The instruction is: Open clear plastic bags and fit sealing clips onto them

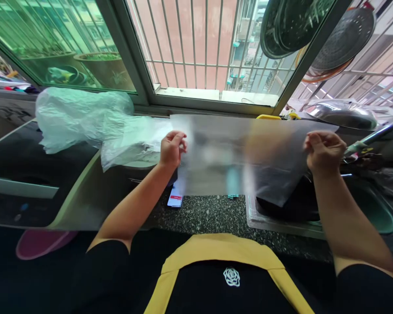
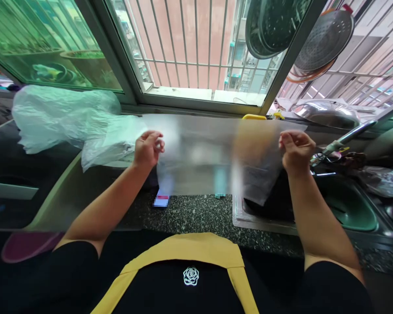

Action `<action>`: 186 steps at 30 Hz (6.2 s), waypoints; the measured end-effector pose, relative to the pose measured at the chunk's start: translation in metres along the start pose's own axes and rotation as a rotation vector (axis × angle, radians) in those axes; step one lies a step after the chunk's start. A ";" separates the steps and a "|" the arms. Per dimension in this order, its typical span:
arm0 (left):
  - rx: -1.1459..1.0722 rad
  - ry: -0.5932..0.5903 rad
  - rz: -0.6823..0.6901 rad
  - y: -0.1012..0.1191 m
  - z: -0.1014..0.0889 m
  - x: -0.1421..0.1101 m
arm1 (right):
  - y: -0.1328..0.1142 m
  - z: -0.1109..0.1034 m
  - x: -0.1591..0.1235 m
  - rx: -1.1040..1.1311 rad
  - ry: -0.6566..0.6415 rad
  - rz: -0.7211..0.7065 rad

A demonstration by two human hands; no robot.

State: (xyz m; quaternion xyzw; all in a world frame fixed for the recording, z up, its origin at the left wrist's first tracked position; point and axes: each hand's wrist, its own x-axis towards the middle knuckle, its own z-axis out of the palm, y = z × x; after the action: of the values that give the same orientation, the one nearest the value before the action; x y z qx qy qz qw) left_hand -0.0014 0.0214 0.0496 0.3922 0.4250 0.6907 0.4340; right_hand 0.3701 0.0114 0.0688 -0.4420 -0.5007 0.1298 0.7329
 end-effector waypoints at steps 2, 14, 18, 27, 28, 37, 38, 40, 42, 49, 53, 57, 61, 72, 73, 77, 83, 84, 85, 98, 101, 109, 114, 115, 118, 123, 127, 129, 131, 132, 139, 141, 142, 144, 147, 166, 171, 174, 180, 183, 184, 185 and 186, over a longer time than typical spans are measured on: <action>0.008 -0.002 -0.045 -0.010 -0.001 -0.008 | 0.003 0.002 0.000 -0.007 0.019 0.009; 0.589 0.178 0.754 -0.016 -0.037 -0.009 | -0.005 0.004 -0.020 -0.153 -0.066 0.014; 0.755 -0.260 0.913 -0.007 -0.009 -0.009 | -0.019 0.008 -0.024 -0.152 -0.120 0.036; 0.660 -0.834 0.627 -0.053 0.045 -0.044 | -0.037 0.018 -0.026 -0.197 -0.179 -0.031; 0.660 -0.846 0.614 -0.055 0.047 -0.048 | -0.038 0.019 -0.026 -0.209 -0.186 -0.043; 0.726 -0.844 0.669 -0.050 0.051 -0.062 | -0.039 0.030 -0.014 -0.261 -0.205 -0.154; 0.758 -0.843 0.675 -0.049 0.053 -0.063 | -0.038 0.030 -0.012 -0.252 -0.210 -0.152; 0.793 -0.853 0.647 -0.048 0.057 -0.064 | -0.038 0.031 -0.010 -0.228 -0.219 -0.149; 0.767 -0.863 0.572 -0.048 0.062 -0.062 | -0.038 0.031 -0.009 -0.215 -0.225 -0.154; 0.339 -0.684 -0.040 -0.041 0.073 -0.034 | -0.043 0.028 -0.020 -0.299 -0.159 -0.250; 0.085 -0.492 -0.210 -0.030 0.078 -0.016 | -0.047 0.030 -0.044 -0.397 -0.180 -0.458; -0.077 -0.299 -0.189 -0.020 0.087 -0.007 | -0.048 0.042 -0.078 -0.421 -0.216 -0.589; -0.149 -0.165 -0.177 -0.018 0.096 -0.003 | -0.043 0.062 -0.114 -0.361 -0.272 -0.631; -0.298 0.015 -0.133 -0.014 0.103 0.014 | -0.026 0.091 -0.158 -0.427 -0.370 -0.723; -0.311 0.019 -0.131 -0.013 0.103 0.014 | -0.025 0.092 -0.159 -0.429 -0.371 -0.722; -0.355 0.026 -0.128 -0.013 0.104 0.014 | -0.022 0.096 -0.164 -0.457 -0.376 -0.732; -0.338 0.047 -0.134 -0.013 0.104 0.015 | -0.018 0.097 -0.167 -0.505 -0.352 -0.747; -0.328 0.053 -0.127 -0.013 0.104 0.016 | -0.017 0.096 -0.169 -0.494 -0.345 -0.735; -0.314 0.060 -0.120 -0.013 0.104 0.016 | -0.016 0.095 -0.171 -0.472 -0.339 -0.718; -0.244 0.103 -0.111 -0.015 0.100 0.019 | -0.008 0.100 -0.175 -0.468 -0.166 -0.542; -0.238 0.104 -0.115 -0.018 0.094 0.021 | -0.007 0.098 -0.168 -0.427 -0.156 -0.522; -0.113 0.000 -0.123 -0.024 0.060 0.010 | -0.005 0.078 -0.136 -0.195 -0.213 -0.195; 0.066 -0.105 -0.170 -0.023 0.028 -0.005 | -0.011 0.064 -0.105 -0.103 -0.338 -0.035; 0.105 -0.132 -0.168 -0.022 0.022 -0.008 | -0.012 0.062 -0.100 -0.093 -0.377 -0.009; 0.185 -0.188 -0.117 -0.020 0.003 -0.017 | -0.017 0.059 -0.087 -0.063 -0.508 0.066; 0.084 -0.202 0.099 -0.032 -0.014 -0.027 | -0.023 0.063 -0.076 0.011 -0.605 0.171; 0.019 -0.234 0.150 -0.045 -0.012 -0.023 | -0.026 0.067 -0.071 0.044 -0.643 0.200; 0.036 -0.245 0.127 -0.048 -0.007 -0.016 | -0.026 0.069 -0.068 0.026 -0.658 0.198; 0.041 -0.246 0.083 -0.051 -0.002 -0.007 | -0.026 0.069 -0.065 0.011 -0.662 0.194; 0.042 -0.249 0.054 -0.052 0.001 -0.002 | -0.025 0.069 -0.064 0.006 -0.664 0.193; 0.070 -0.318 0.027 -0.053 0.012 0.009 | -0.018 0.060 -0.053 -0.019 -0.624 0.171; 0.088 -0.347 0.105 -0.048 0.011 0.007 | -0.015 0.056 -0.049 -0.028 -0.603 0.171; 0.093 -0.367 0.137 -0.046 0.010 0.006 | -0.014 0.054 -0.048 -0.034 -0.600 0.174; 0.088 -0.398 0.176 -0.042 0.007 0.002 | -0.010 0.051 -0.046 -0.046 -0.599 0.186; 0.089 -0.398 0.185 -0.036 0.006 -0.005 | -0.005 0.048 -0.046 -0.057 -0.601 0.209; 0.229 -0.572 0.333 0.000 0.009 -0.018 | -0.039 0.115 -0.054 -0.228 -1.069 -0.108; 0.101 -0.558 0.180 -0.023 -0.001 -0.019 | -0.046 0.115 -0.055 -0.211 -1.040 -0.142; 0.123 -0.560 0.120 -0.039 -0.006 -0.023 | -0.048 0.112 -0.051 -0.214 -0.997 -0.132; 0.202 -0.503 0.224 -0.047 -0.004 -0.032 | -0.052 0.106 -0.041 -0.226 -1.012 -0.031; 0.208 -0.560 0.238 -0.046 -0.002 -0.032 | -0.060 0.113 -0.038 -0.225 -1.019 0.019; 0.212 -0.583 0.239 -0.046 -0.001 -0.033 | -0.063 0.116 -0.037 -0.224 -1.015 0.027; 0.218 -0.605 0.239 -0.046 0.000 -0.033 | -0.066 0.120 -0.038 -0.222 -1.016 0.031; 0.225 -0.624 0.238 -0.046 0.000 -0.033 | -0.069 0.125 -0.038 -0.219 -1.021 0.033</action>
State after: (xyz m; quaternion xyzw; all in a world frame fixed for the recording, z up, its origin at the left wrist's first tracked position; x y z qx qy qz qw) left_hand 0.0214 0.0025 0.0014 0.6766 0.2967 0.5322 0.4133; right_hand 0.2293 0.0124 0.1120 -0.4042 -0.7979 0.2872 0.3426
